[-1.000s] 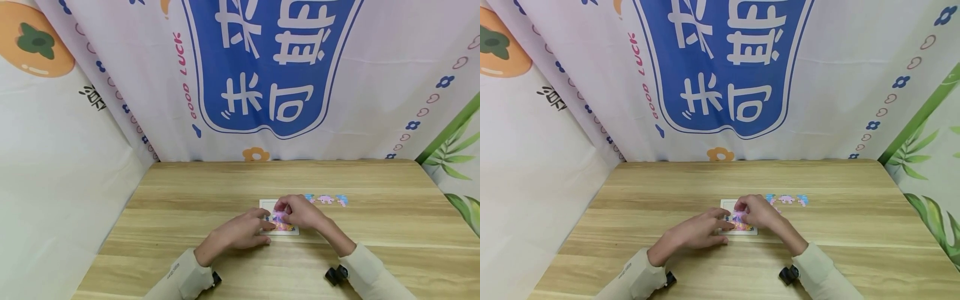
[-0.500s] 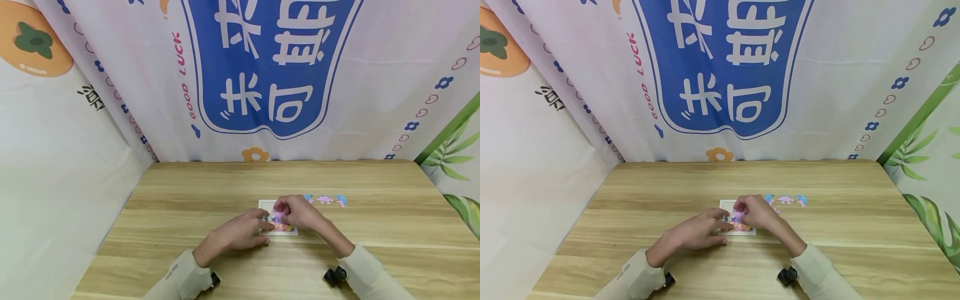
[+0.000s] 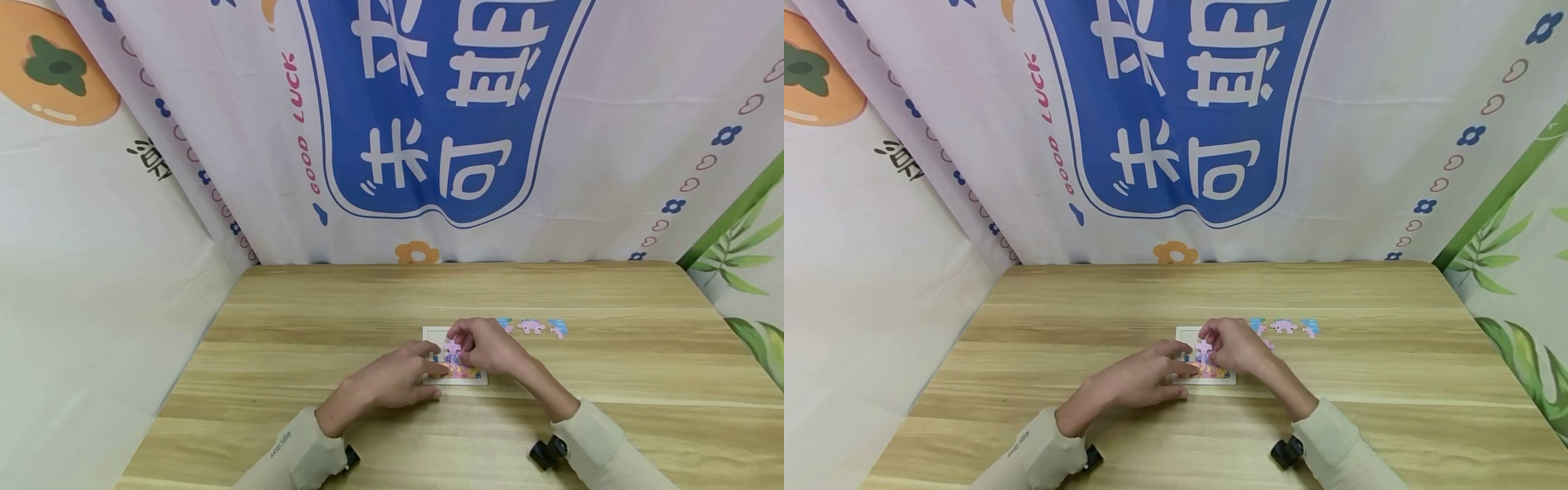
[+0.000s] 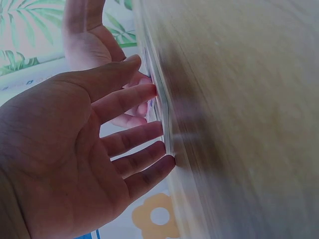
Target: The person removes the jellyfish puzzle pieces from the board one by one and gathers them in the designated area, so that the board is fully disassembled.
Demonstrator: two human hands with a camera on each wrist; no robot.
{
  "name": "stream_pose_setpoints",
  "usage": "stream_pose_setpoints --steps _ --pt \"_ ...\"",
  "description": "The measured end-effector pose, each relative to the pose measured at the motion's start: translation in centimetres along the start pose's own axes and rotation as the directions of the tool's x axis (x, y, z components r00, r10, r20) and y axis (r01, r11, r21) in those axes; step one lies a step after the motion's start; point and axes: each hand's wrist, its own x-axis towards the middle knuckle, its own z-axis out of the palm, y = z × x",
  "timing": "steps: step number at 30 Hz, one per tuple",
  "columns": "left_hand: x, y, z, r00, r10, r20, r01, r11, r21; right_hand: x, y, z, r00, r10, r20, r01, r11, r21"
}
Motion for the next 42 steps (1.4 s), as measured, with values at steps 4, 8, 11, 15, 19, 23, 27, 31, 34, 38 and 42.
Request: stream_pose_setpoints --steps 4,8,11,15,19,23,27,31,34,38,42 --pt "0.0 0.0 0.0 1.000 0.000 0.002 0.000 1.000 -0.003 -0.1 0.0 0.0 1.000 -0.019 0.009 0.019 1.000 -0.013" --pt "0.0 -0.1 0.0 1.000 -0.002 0.004 0.002 1.000 -0.003 -0.1 0.1 -0.1 0.997 -0.077 0.009 0.077 0.997 -0.004" --pt "0.0 -0.1 0.1 1.000 0.004 0.002 -0.004 1.000 0.002 -0.2 0.2 -0.1 0.993 -0.120 0.000 0.120 0.993 0.014" --pt "0.0 -0.2 0.1 1.000 0.009 0.000 -0.009 1.000 0.003 -0.1 0.3 -0.2 0.990 -0.142 -0.004 0.142 0.989 0.037" --pt "-0.1 -0.1 0.0 1.000 -0.002 0.007 0.002 1.000 -0.012 -0.1 0.4 -0.2 0.991 -0.135 -0.005 0.136 0.989 0.058" --pt "-0.2 -0.1 0.0 1.000 -0.008 0.013 0.009 1.000 -0.017 0.1 0.7 -0.1 0.994 -0.104 -0.022 0.106 0.989 0.101" --pt "-0.2 0.0 -0.1 1.000 -0.006 0.015 0.007 1.000 -0.013 0.1 0.8 -0.2 0.997 -0.067 -0.025 0.070 0.986 0.151" --pt "-0.2 -0.1 -0.1 1.000 -0.007 0.016 0.007 1.000 -0.008 -0.2 0.9 -0.5 0.999 -0.047 0.006 0.045 0.979 0.199" --pt "-0.2 0.0 -0.1 1.000 -0.007 0.017 0.007 1.000 -0.010 -0.5 1.1 -0.9 0.999 -0.029 0.022 0.023 0.975 0.220" --pt "-0.1 0.0 0.0 1.000 -0.008 0.017 0.008 1.000 -0.012 -0.9 1.6 -1.6 1.000 -0.010 0.026 0.004 0.974 0.225" --pt "-0.1 -0.1 0.1 1.000 -0.012 0.015 0.012 1.000 -0.004 -1.4 2.2 -2.3 1.000 -0.002 0.025 -0.004 0.973 0.230"
